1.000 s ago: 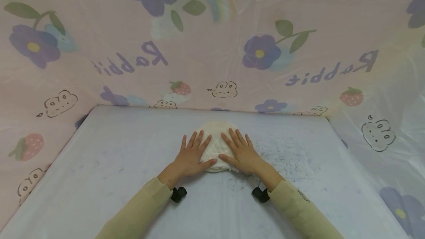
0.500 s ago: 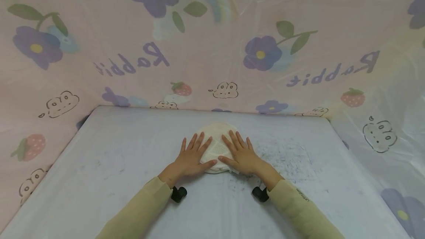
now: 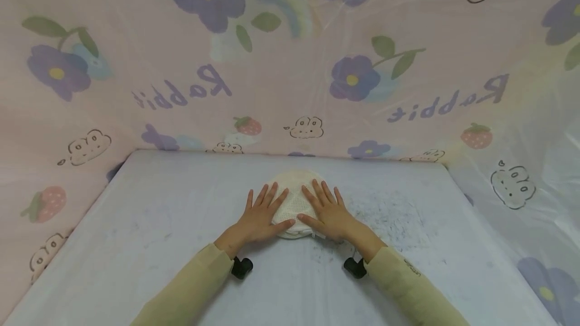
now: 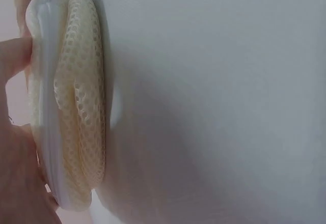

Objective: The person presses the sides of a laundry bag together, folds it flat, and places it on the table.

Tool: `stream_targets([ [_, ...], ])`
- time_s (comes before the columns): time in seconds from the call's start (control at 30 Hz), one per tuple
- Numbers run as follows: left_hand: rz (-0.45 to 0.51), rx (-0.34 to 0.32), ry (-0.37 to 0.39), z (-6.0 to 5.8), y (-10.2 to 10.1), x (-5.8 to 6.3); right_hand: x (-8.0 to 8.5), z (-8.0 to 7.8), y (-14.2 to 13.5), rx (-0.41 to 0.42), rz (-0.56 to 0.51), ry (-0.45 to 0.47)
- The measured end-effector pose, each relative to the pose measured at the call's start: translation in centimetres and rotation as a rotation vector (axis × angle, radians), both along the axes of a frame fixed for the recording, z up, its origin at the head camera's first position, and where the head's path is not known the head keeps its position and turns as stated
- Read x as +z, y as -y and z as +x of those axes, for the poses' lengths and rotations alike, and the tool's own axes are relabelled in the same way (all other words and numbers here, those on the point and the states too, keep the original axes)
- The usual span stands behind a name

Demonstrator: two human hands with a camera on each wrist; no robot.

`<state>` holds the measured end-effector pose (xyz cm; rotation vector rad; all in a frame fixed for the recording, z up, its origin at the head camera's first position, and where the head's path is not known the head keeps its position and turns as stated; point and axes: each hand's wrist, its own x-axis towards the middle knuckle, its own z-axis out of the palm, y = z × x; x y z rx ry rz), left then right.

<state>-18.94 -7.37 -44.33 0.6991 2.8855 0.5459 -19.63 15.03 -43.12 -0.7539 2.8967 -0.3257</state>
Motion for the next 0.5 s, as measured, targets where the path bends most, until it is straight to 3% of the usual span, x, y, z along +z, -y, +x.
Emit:
stream_targets([
  [0.5, -0.004, 0.027, -0.082, 0.0, 0.5, 1.6, 0.1, -0.8, -0.9, -0.022, -0.061, -0.127],
])
